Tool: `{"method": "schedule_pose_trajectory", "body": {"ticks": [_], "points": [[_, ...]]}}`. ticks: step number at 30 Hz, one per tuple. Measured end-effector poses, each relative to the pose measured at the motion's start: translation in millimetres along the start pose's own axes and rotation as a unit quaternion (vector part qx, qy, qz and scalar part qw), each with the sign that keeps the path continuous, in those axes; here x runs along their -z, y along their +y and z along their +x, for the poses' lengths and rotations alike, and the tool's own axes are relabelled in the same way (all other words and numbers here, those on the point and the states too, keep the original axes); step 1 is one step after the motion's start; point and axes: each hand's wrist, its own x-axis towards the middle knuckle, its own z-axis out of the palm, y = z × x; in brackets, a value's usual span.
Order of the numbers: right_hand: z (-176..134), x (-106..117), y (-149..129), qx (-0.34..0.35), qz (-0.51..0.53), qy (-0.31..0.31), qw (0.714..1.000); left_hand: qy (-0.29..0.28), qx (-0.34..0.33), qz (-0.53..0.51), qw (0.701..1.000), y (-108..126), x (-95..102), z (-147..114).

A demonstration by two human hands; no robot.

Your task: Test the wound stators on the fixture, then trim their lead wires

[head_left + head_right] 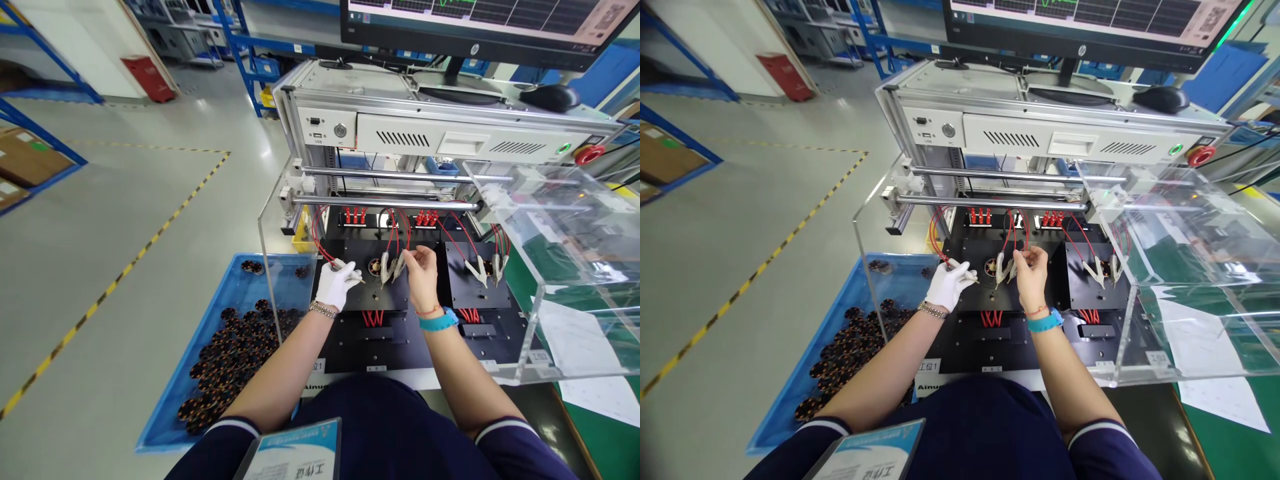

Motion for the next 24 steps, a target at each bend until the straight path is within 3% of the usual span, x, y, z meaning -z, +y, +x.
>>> {"method": "schedule_pose_trajectory", "body": {"ticks": [14,16,18,20,22,24], "points": [[1.7,7.2,5.0,0.001,-0.042,0.014,0.999,-0.028,0.006,0.005,1.0,-0.4,-0.2,-1.4],[-0.8,10.2,4.1,0.011,-0.062,-0.016,0.998,-0.032,0.005,-0.001,0.999,-0.2,0.5,-1.5],[-4.2,11.4,2.1,0.064,-0.137,-0.1,0.983,-0.034,0.003,-0.008,0.999,0.5,1.1,-1.6],[-7.5,8.6,-1.0,0.169,-0.261,-0.218,0.925,-0.027,0.001,-0.013,1.0,1.3,1.6,-1.3],[-9.2,1.4,-4.6,0.278,-0.377,-0.315,0.825,-0.018,-0.002,-0.016,1.0,1.9,1.9,-0.7],[-8.4,-8.2,-7.7,0.339,-0.455,-0.37,0.735,-0.014,-0.005,-0.019,1.0,2.4,2.0,0.0]]}}
